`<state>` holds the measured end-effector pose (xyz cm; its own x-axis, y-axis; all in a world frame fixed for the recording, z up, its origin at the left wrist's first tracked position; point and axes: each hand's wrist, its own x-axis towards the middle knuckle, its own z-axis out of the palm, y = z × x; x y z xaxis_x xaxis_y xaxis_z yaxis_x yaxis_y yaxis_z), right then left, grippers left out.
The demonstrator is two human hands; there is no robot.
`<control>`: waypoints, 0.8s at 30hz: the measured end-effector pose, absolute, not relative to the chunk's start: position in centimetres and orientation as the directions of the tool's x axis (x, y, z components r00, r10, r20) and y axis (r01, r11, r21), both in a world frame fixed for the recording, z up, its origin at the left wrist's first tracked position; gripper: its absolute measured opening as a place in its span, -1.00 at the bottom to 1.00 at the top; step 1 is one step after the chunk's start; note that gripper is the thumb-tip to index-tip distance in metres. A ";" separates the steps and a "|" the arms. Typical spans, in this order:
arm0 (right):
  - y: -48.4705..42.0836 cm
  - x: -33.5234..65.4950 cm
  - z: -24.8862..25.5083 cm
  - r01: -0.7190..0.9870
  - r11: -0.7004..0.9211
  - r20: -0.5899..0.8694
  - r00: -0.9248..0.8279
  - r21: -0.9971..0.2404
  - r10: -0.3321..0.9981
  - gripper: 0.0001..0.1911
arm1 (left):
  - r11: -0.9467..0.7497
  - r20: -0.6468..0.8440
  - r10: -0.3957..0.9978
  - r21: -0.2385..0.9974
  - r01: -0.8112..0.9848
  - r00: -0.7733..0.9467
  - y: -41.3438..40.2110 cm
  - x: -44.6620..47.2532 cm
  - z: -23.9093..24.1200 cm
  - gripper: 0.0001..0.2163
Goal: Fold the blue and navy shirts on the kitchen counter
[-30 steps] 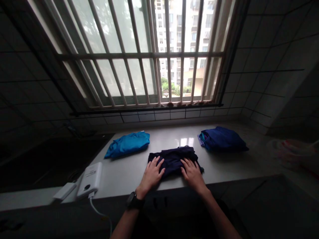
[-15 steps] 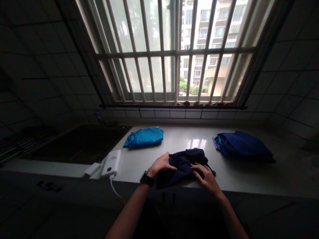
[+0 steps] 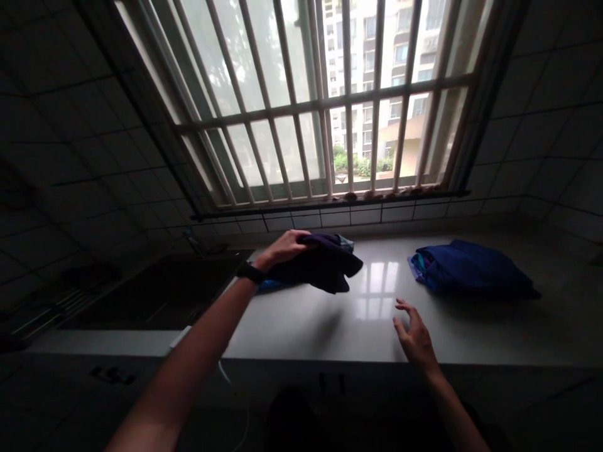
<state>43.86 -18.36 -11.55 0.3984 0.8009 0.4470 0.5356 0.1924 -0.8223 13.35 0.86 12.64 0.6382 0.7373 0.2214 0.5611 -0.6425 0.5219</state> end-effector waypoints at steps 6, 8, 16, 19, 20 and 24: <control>-18.4 43.4 -11.3 0.542 0.200 0.451 0.381 -0.816 0.807 -0.76 | -0.310 0.227 0.936 0.160 0.937 0.270 7.7 2.8 13.3 -0.43; -18.5 43.3 -11.3 0.552 0.198 0.455 0.377 -0.810 0.807 -0.77 | -0.225 0.225 0.954 0.105 0.969 0.198 8.0 1.6 9.7 -0.36; -18.8 42.9 -11.6 0.644 0.165 0.459 0.321 -0.747 0.828 -0.77 | -0.117 0.322 0.944 0.134 0.984 0.068 5.0 4.3 -4.5 -0.56; -18.8 42.5 -11.6 0.698 0.185 0.495 0.273 -0.692 0.825 -0.75 | -0.127 0.427 0.903 0.172 0.977 0.042 4.9 3.8 -5.9 -0.56; -18.8 42.3 -11.6 0.721 0.196 0.513 0.250 -0.665 0.821 -0.74 | -0.142 0.430 0.901 0.180 0.973 0.052 5.0 3.5 -6.0 -0.56; -18.7 41.6 -12.0 0.813 0.253 0.606 0.147 -0.524 0.782 -0.65 | -0.160 0.425 0.903 0.206 0.965 0.059 5.8 2.6 -6.3 -0.54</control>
<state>41.61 -18.72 -12.03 0.1471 0.7817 0.6060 0.8133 0.2531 -0.5239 2.64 5.76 -6.27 0.0587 0.9031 0.4255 0.9653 -0.1600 0.2065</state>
